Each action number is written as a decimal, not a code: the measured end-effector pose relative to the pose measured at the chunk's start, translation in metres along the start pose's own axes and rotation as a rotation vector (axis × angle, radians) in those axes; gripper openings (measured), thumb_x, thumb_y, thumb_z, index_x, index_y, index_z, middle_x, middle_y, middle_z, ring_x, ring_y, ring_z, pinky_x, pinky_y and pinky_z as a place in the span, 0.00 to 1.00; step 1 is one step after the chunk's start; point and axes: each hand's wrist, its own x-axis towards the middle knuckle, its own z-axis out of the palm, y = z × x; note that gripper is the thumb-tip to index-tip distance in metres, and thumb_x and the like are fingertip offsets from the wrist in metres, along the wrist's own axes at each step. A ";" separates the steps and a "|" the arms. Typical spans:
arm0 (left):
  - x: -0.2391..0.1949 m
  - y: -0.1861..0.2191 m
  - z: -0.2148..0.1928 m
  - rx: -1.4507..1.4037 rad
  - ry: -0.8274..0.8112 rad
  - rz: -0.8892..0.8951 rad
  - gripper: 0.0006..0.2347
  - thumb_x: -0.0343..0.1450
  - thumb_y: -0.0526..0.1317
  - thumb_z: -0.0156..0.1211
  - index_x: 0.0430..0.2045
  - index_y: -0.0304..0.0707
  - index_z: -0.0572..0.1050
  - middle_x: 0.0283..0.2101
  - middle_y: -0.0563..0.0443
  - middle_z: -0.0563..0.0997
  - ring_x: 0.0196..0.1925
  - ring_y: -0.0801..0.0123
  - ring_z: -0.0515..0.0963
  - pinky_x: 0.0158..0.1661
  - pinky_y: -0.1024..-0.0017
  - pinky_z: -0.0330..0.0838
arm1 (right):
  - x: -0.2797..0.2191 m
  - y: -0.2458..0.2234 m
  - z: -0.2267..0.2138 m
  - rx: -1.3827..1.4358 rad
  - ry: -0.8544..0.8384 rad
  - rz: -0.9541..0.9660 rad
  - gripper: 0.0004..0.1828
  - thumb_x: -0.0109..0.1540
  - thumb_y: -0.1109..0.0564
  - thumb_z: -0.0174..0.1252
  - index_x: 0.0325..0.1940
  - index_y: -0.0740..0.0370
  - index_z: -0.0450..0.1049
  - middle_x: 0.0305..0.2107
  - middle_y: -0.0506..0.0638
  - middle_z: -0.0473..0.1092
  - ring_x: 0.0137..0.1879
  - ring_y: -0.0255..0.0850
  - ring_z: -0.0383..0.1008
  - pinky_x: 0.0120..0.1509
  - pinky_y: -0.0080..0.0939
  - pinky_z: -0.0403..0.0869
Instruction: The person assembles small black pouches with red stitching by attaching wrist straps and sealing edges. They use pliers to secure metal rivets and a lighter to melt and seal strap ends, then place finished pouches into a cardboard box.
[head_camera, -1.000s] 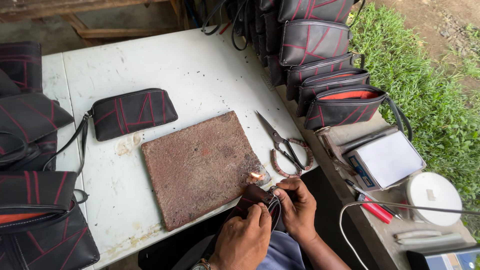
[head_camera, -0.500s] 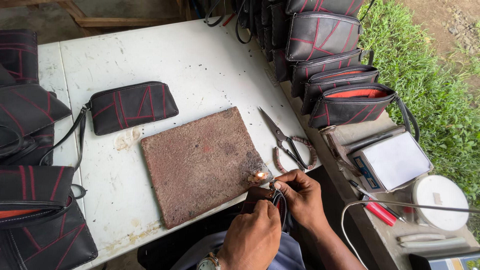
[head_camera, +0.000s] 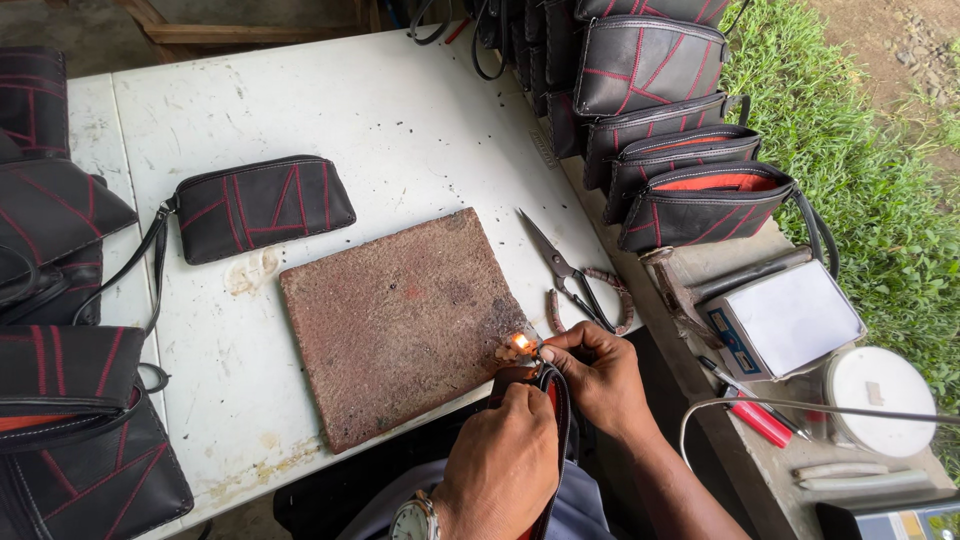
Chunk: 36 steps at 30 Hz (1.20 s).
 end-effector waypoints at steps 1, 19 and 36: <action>0.000 0.000 -0.003 -0.024 0.005 -0.004 0.11 0.67 0.32 0.56 0.37 0.15 0.71 0.36 0.31 0.77 0.29 0.52 0.85 0.30 0.65 0.80 | 0.001 -0.002 0.000 -0.007 -0.006 0.005 0.06 0.60 0.61 0.66 0.36 0.68 0.80 0.28 0.50 0.80 0.34 0.30 0.75 0.39 0.32 0.75; -0.003 -0.010 -0.002 -0.044 -0.017 -0.013 0.11 0.67 0.31 0.55 0.37 0.15 0.71 0.38 0.29 0.76 0.31 0.51 0.85 0.31 0.64 0.80 | -0.003 -0.011 0.005 -0.001 0.014 -0.007 0.05 0.59 0.61 0.67 0.33 0.68 0.81 0.27 0.49 0.80 0.33 0.29 0.75 0.38 0.32 0.75; -0.063 0.000 -0.055 -0.209 0.207 0.031 0.12 0.72 0.36 0.55 0.43 0.22 0.77 0.36 0.33 0.83 0.35 0.48 0.86 0.35 0.60 0.80 | -0.060 -0.073 -0.020 -0.313 -0.148 -0.485 0.06 0.64 0.60 0.61 0.44 0.63 0.78 0.33 0.48 0.75 0.41 0.35 0.79 0.47 0.36 0.76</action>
